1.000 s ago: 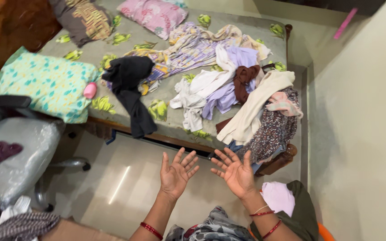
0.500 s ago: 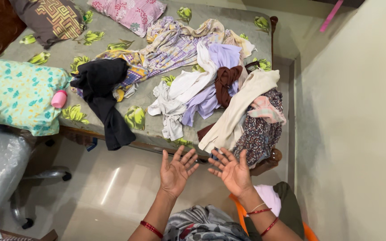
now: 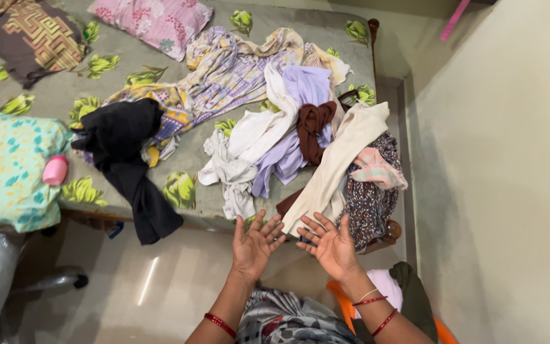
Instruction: The person takes garments from a pile of clothes on the bed, threads each garment onto a hanger, and hangs it on the rail inside the wardrobe alongside the other hanging clothes. They handle white, brown, and light purple garments one at a time, adjusting each on the hanger before placing it on the rail.
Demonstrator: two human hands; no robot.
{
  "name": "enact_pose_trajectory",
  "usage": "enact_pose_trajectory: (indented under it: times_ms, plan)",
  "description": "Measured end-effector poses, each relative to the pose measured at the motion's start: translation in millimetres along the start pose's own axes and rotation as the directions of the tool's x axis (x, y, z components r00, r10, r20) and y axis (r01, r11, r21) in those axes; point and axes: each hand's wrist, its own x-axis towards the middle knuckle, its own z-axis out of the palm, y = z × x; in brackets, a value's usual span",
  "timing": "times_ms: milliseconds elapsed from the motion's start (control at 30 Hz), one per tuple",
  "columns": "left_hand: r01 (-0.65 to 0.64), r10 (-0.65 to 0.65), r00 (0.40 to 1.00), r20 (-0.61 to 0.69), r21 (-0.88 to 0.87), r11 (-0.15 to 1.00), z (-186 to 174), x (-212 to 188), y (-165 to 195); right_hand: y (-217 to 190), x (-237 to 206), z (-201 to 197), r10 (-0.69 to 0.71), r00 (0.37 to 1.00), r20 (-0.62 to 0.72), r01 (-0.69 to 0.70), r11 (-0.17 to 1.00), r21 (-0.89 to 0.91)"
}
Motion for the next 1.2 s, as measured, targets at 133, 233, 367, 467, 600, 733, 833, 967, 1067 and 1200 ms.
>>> enact_pose_trajectory:
  times_ms: [133, 233, 367, 467, 600, 733, 833, 967, 1067, 1200]
  plan:
    - [0.028, -0.028, 1.0, -0.007, -0.029, 0.999, -4, 37, 28, -8, 33, 19, -0.01, 0.999, -0.047, 0.009, 0.999, -0.036]
    - [0.042, -0.041, 0.999, 0.007, -0.033, 0.999, -12, 63, 49, -10, 64, 32, -0.025, 0.997, -0.072, 0.02, 0.998, -0.061]
    - [0.066, -0.066, 0.998, 0.015, -0.043, 0.997, -26, 98, 78, -9, 108, 47, -0.034, 0.994, -0.105, 0.026, 0.997, -0.078]
    - [0.078, -0.077, 0.997, 0.019, -0.039, 0.996, -36, 119, 100, -10, 138, 60, -0.035, 0.99, -0.14, 0.024, 0.996, -0.081]
    - [0.126, -0.126, 0.992, 0.01, -0.026, 0.992, -48, 144, 126, -6, 168, 73, -0.051, 0.981, -0.189, 0.03, 0.993, -0.11]
    - [0.154, -0.154, 0.988, -0.007, -0.019, 0.988, -52, 174, 139, -3, 194, 76, -0.042, 0.974, -0.223, 0.004, 0.986, -0.166]
    - [0.166, -0.166, 0.986, -0.019, 0.0, 0.986, -52, 196, 144, -4, 219, 74, -0.027, 0.965, -0.259, -0.03, 0.976, -0.215]
    - [0.156, -0.155, 0.987, -0.047, 0.028, 0.987, -53, 226, 144, -12, 254, 58, -0.007, 0.964, -0.266, -0.065, 0.964, -0.259]
    - [0.132, -0.124, 0.987, -0.106, 0.07, 0.989, -53, 246, 144, -21, 282, 40, 0.039, 0.944, -0.326, -0.159, 0.923, -0.349]
    - [0.116, -0.095, 0.972, -0.216, 0.086, 0.989, -44, 282, 147, -41, 329, 22, 0.102, 0.938, -0.33, -0.242, 0.875, -0.419]
